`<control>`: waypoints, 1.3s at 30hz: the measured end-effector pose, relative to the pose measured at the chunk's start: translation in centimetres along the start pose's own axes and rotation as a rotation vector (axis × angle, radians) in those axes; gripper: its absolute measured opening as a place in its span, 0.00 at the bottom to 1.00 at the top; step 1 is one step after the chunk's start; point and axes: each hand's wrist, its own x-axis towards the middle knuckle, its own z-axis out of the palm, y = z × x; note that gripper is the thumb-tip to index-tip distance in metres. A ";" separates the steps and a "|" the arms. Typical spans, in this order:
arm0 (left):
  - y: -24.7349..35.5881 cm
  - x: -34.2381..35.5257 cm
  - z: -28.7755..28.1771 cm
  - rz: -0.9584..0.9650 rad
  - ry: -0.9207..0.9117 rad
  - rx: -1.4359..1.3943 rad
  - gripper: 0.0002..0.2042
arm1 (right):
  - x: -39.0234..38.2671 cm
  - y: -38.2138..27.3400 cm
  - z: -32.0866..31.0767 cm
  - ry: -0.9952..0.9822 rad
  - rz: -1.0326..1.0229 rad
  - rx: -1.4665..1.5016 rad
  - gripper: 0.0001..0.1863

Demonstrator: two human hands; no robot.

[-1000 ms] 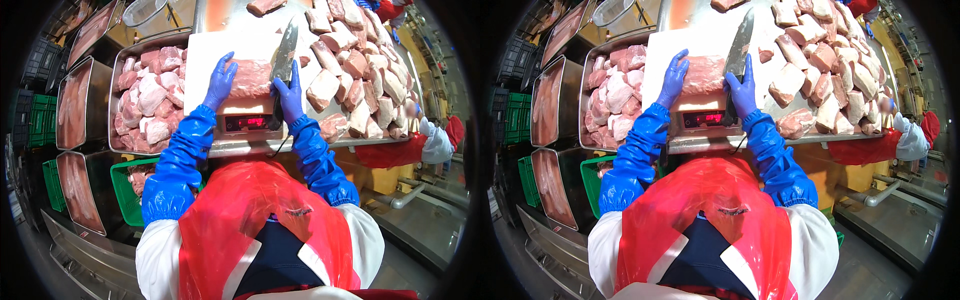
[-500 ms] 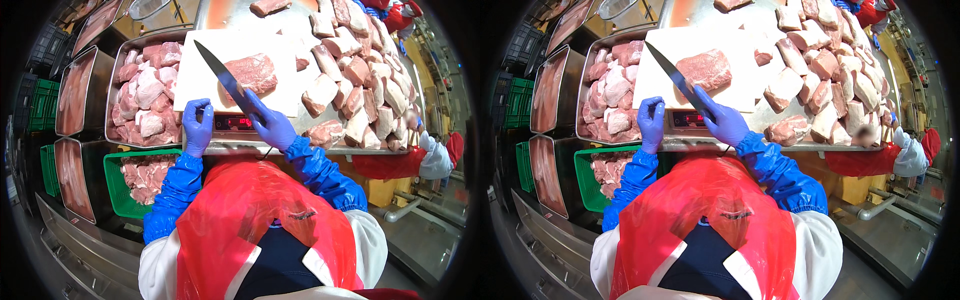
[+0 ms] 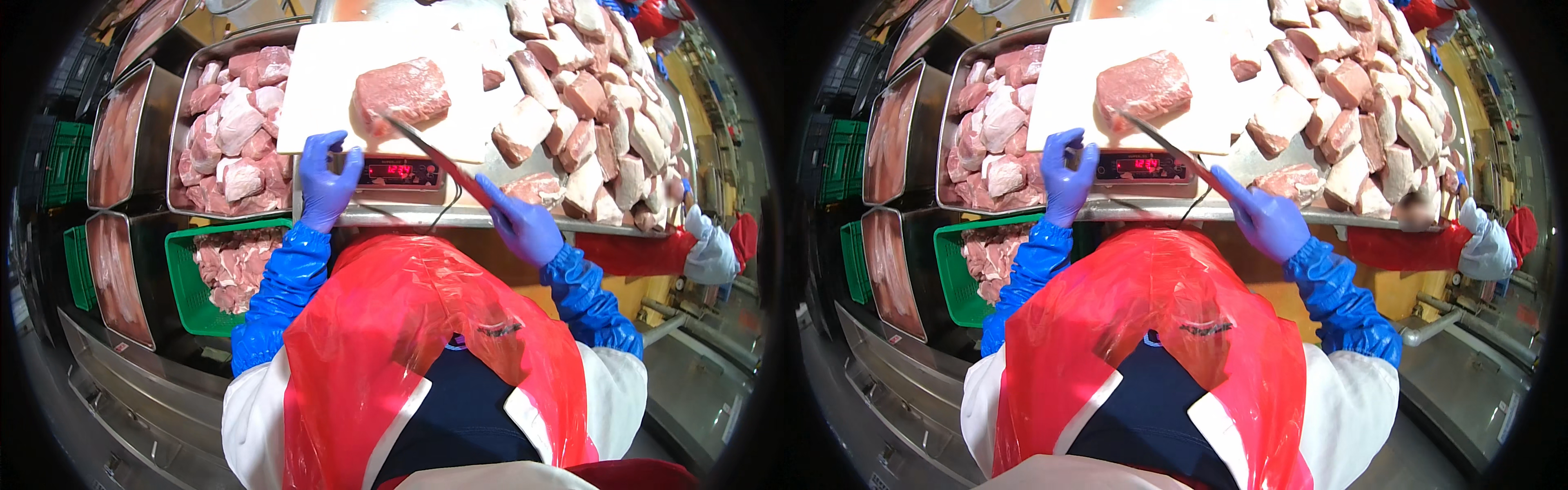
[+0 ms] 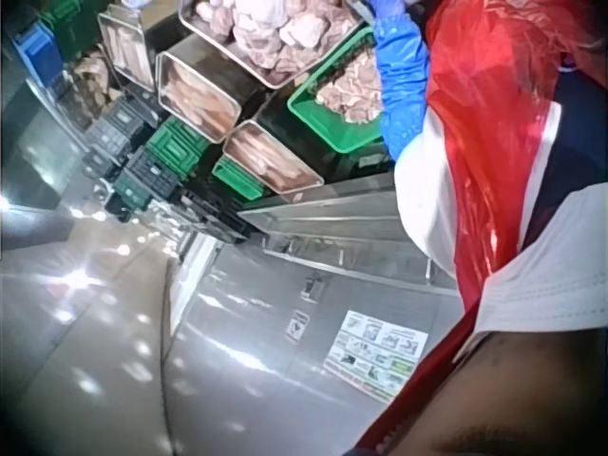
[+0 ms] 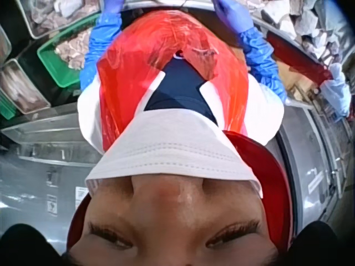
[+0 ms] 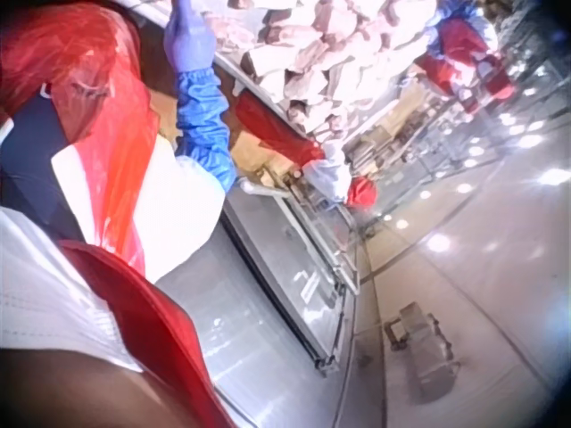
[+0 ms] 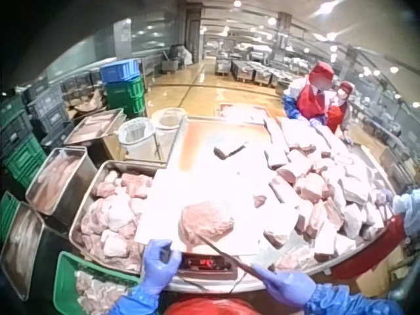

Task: The person cuts large pieces of raw meat into smaller portions using a knife on a cutting board. The cut pieces are placed into a green bin while the process continues.

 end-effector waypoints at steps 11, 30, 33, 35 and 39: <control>-4.4 1.0 2.1 0.280 -0.141 0.132 0.07 | 11.4 -6.9 5.5 0.326 -0.050 0.204 0.42; -7.5 4.9 -9.7 -0.209 0.165 -0.493 0.07 | 3.7 -7.1 0.0 -0.296 0.144 0.033 0.45; -3.3 2.5 -18.6 0.336 0.502 0.185 0.07 | 0.9 -4.2 -1.1 -0.114 0.071 0.194 0.39; -3.8 -2.7 -23.9 0.262 0.694 0.259 0.06 | 1.8 -4.0 -1.1 -0.005 0.155 0.390 0.35; -9.5 -14.1 -24.0 -1.088 0.441 0.088 0.15 | 4.2 -2.9 2.4 0.320 0.278 0.875 0.33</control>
